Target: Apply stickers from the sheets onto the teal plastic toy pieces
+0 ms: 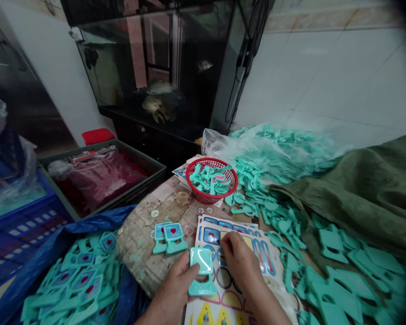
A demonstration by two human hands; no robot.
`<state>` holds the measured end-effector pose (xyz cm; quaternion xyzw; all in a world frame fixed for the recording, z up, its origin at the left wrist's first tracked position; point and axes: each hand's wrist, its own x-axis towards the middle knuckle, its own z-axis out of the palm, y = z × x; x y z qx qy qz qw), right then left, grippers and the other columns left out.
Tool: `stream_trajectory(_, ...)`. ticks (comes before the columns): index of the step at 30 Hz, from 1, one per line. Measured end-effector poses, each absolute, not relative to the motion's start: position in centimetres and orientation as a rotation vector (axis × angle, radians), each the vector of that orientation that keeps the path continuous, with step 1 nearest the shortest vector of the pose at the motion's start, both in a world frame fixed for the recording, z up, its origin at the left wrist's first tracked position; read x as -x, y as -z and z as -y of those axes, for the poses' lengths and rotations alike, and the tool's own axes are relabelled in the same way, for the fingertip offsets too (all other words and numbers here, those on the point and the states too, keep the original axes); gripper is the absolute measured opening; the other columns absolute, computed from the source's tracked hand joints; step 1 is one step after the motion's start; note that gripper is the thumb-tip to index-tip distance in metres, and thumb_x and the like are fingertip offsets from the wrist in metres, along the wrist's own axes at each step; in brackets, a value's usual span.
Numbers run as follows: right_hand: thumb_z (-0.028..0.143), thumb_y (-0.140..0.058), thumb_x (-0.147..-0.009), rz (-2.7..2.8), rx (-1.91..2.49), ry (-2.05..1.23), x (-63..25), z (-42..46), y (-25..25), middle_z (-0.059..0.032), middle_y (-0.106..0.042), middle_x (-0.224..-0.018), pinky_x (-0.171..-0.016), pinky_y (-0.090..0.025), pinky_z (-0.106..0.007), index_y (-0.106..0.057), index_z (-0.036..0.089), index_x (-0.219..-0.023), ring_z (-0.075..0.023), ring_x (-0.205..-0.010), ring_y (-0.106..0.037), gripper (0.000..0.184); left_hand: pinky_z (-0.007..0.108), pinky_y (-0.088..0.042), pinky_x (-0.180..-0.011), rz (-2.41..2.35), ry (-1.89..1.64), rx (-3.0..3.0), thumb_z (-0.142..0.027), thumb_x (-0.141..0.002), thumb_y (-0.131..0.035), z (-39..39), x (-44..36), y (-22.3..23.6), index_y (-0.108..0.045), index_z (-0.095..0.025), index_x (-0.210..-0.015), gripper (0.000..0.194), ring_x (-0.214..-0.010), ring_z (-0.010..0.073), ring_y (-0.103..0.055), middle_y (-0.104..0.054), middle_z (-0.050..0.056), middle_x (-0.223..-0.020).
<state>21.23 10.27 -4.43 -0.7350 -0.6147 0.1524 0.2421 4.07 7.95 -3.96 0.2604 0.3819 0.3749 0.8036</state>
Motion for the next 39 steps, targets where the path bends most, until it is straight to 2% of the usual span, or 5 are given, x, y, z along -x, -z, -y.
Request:
stream_trajectory(6, 0.03, -0.036, -0.089, 1.699, 2.05, -0.386, -21.3, -10.2, 4.5, -0.0025, -0.059, -0.084, -0.063, -0.038, -0.027, -0.051, 0.022, -0.078, -0.0177, -0.074, -0.058, 0.019, 0.031, -0.049, -0.071, -0.812, -0.784, -0.567, -0.028, -0.08, -0.058, -8.1, -4.0, 4.3, -0.058, -0.021, -0.11, 0.031, -0.084, 0.0193, -0.062, -0.067, 0.005, -0.098)
stream_trajectory(17, 0.026, -0.032, -0.089, 1.681, 2.072, -0.383, -21.5, -10.3, 4.6, -0.0017, -0.055, -0.082, -0.057, -0.032, -0.027, -0.048, 0.023, -0.078, -0.0161, -0.066, -0.053, 0.02, 0.033, -0.05, -0.071, -0.854, -0.773, -0.596, -0.027, -0.08, -0.056, -8.1, -4.0, 3.5, -0.058, -0.018, -0.105, 0.027, -0.08, 0.0184, -0.06, -0.066, 0.005, -0.09)
stream_trajectory(28, 0.032, -0.047, -0.081, 1.538, 1.944, -0.585, -21.7, -9.9, 4.9, -0.0009, -0.056, -0.073, -0.061, -0.031, -0.03, -0.05, 0.024, -0.071, -0.0193, -0.067, -0.052, 0.013, 0.033, -0.049, -0.066, -0.875, -0.766, -0.603, -0.029, -0.076, -0.058, -8.2, -4.2, 3.8, -0.056, -0.016, -0.112, 0.038, -0.077, 0.0194, -0.059, -0.066, 0.007, -0.088)
stream_trajectory(35, 0.041, -0.064, -0.069, 1.155, 1.765, -0.939, -21.9, -10.9, 4.2, 0.0047, -0.047, -0.054, -0.051, -0.029, -0.025, -0.05, 0.021, -0.06, -0.0117, -0.05, -0.04, 0.026, 0.031, -0.049, -0.063, -0.883, -0.757, -0.625, -0.027, -0.076, -0.058, -8.1, -4.3, 4.1, -0.057, -0.017, -0.111, 0.036, -0.073, 0.018, -0.059, -0.066, 0.005, -0.084)
stream_trajectory(39, 0.053, -0.061, -0.07, 0.939, 1.545, -1.19, -22.5, -10.3, 3.1, 0.0108, -0.029, -0.047, -0.04, -0.021, -0.021, -0.046, 0.022, -0.065, -0.0073, -0.04, -0.023, 0.035, 0.033, -0.05, -0.065, -0.899, -0.762, -0.632, -0.028, -0.075, -0.059, -8.0, -4.1, 4.6, -0.058, -0.018, -0.11, 0.037, -0.072, 0.019, -0.06, -0.067, 0.004, -0.083)
